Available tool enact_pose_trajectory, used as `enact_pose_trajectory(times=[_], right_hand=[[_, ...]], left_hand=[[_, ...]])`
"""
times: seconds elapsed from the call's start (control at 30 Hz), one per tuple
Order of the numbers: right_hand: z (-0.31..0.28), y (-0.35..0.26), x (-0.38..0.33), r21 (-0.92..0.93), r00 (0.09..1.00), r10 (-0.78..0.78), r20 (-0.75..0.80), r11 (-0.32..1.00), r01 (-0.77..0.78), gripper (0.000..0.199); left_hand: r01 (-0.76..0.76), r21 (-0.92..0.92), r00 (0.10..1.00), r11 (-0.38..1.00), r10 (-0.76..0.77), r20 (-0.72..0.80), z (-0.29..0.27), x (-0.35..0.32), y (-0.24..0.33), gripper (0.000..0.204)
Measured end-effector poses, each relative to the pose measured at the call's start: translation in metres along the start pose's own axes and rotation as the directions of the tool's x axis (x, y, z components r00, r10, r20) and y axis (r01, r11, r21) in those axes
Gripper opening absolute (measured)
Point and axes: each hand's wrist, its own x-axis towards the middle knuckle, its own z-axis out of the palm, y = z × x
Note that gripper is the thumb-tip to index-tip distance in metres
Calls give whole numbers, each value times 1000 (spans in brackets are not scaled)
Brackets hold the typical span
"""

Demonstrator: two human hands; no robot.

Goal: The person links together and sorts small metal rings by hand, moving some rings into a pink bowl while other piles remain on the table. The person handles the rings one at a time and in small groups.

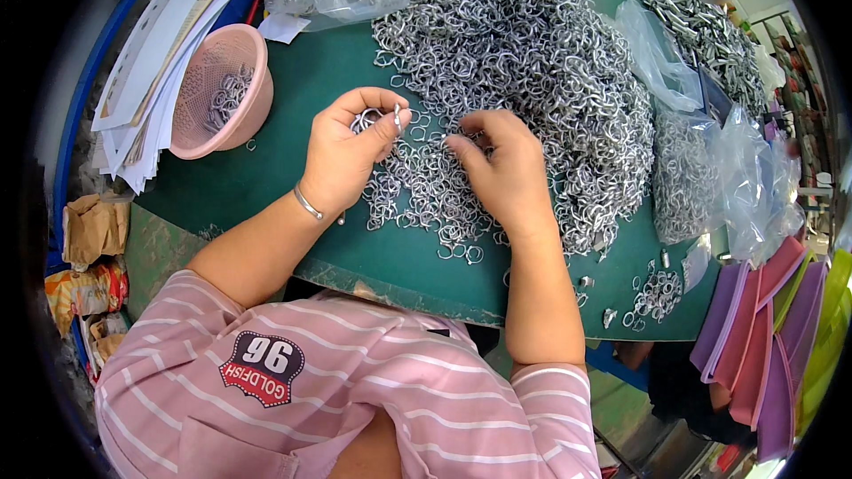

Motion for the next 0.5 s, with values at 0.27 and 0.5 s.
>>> enact_pose_trajectory(times=[0.27, 0.5], right_hand=[[2, -5, -4, 77, 999, 35, 15, 996, -37, 17], [-1, -8, -9, 516, 998, 40, 55, 854, -63, 10]], left_hand=[[-92, 128, 991, 988, 78, 113, 0, -2, -3, 11], [-39, 254, 970, 967, -24, 241, -3, -4, 3, 12]])
